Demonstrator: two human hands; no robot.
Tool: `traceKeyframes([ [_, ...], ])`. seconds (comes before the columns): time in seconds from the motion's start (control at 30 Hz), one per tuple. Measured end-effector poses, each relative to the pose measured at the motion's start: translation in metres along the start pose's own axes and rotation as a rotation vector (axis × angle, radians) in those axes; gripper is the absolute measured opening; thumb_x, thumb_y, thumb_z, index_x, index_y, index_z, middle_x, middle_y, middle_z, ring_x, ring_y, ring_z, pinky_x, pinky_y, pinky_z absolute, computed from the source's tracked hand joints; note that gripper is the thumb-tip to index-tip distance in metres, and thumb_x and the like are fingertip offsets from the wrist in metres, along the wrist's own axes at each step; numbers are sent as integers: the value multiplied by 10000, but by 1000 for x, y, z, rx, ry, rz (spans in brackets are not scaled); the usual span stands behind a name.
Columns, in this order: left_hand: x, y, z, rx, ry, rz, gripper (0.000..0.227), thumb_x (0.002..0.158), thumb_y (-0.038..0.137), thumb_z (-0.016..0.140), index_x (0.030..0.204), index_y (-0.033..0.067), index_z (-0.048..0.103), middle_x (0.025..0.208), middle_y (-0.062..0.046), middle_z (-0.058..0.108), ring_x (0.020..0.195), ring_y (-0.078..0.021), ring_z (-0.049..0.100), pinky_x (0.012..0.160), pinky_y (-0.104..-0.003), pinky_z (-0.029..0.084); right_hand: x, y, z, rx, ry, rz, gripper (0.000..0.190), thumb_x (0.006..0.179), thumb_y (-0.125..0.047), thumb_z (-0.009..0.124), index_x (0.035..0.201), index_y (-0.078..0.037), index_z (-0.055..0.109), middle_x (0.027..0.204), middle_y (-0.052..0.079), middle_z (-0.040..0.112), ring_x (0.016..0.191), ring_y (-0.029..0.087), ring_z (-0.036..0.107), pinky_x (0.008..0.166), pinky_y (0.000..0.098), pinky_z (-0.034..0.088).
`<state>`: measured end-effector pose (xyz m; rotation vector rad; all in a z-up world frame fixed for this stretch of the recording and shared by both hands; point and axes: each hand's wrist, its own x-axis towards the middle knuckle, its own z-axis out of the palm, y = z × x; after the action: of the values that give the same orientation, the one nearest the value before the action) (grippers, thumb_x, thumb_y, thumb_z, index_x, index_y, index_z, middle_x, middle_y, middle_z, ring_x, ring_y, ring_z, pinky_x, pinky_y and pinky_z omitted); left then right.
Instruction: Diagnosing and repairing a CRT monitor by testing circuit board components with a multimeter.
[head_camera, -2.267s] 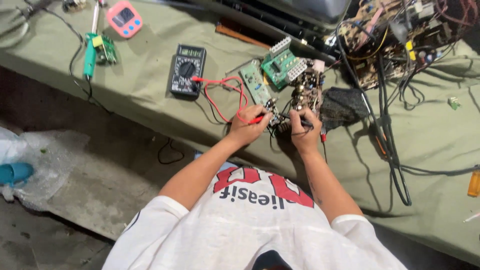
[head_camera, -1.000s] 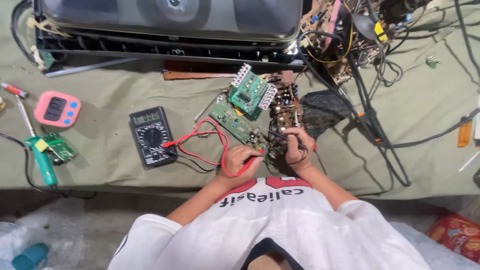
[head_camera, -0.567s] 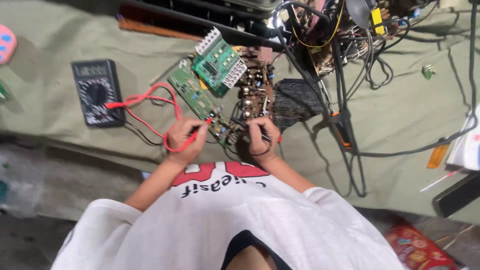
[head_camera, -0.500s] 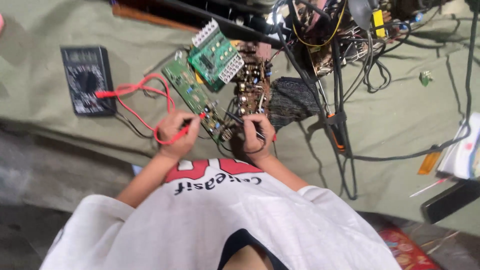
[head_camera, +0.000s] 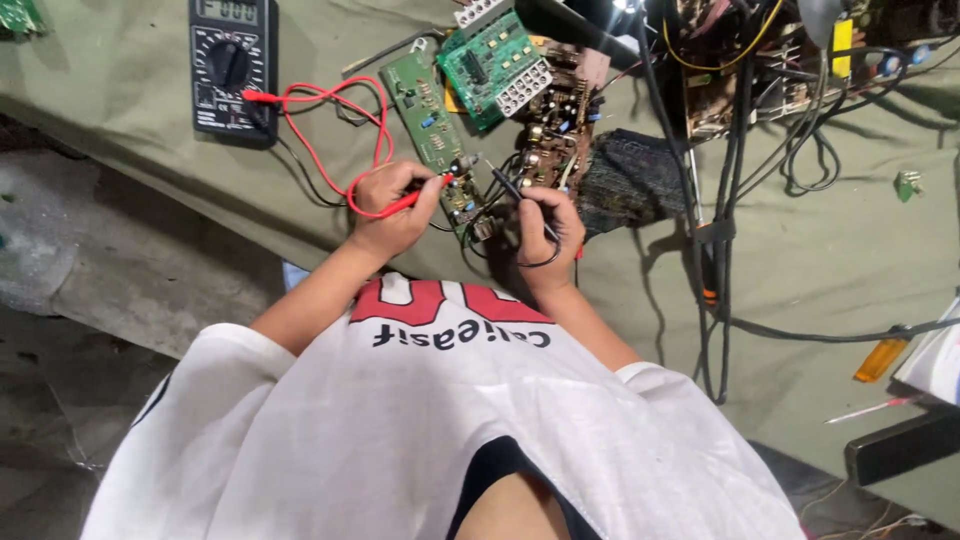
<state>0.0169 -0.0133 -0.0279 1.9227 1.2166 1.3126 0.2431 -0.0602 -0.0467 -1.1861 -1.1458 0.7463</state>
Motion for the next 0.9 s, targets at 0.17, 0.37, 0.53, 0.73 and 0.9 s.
traceKeyframes([
  [0.17, -1, -3, -6, -102, -23, -17, 99, 964, 122, 731, 870, 90, 740, 715, -104, 708, 671, -372, 699, 633, -411, 546, 0, -6, 6, -72, -22, -41, 125, 982, -116, 708, 1017, -3, 748, 850, 135, 709, 776, 154, 623, 738, 328, 523],
  [0.37, 13, -6, -32, -103, -23, 15, 101, 974, 123, 710, 878, 106, 737, 727, -71, 711, 674, -337, 704, 678, -381, 557, 8, -13, 23, -108, -65, -58, 114, 951, -108, 763, 908, -2, 756, 705, 109, 660, 661, 161, 598, 655, 328, 502],
  [0.53, 29, -26, -34, -128, -18, 19, 89, 984, 100, 707, 899, 90, 731, 753, -98, 718, 701, -379, 701, 663, -422, 557, 34, -18, 44, -194, -67, -161, 103, 955, -127, 762, 900, -39, 770, 708, 100, 682, 636, 219, 621, 637, 344, 503],
  [0.73, 36, -26, -32, -120, -30, 70, 79, 966, 91, 720, 887, 98, 719, 747, -82, 713, 694, -355, 706, 658, -412, 565, 42, -26, 60, -321, -115, -305, 136, 959, -188, 781, 899, -71, 745, 774, 96, 692, 701, 309, 645, 687, 380, 519],
  [0.9, 39, -25, -30, -92, -22, 111, 87, 957, 76, 720, 876, 96, 697, 735, -77, 695, 676, -340, 700, 658, -389, 566, 43, -22, 62, -367, -156, -336, 145, 954, -191, 791, 894, -66, 750, 788, 100, 700, 733, 316, 655, 701, 381, 530],
])
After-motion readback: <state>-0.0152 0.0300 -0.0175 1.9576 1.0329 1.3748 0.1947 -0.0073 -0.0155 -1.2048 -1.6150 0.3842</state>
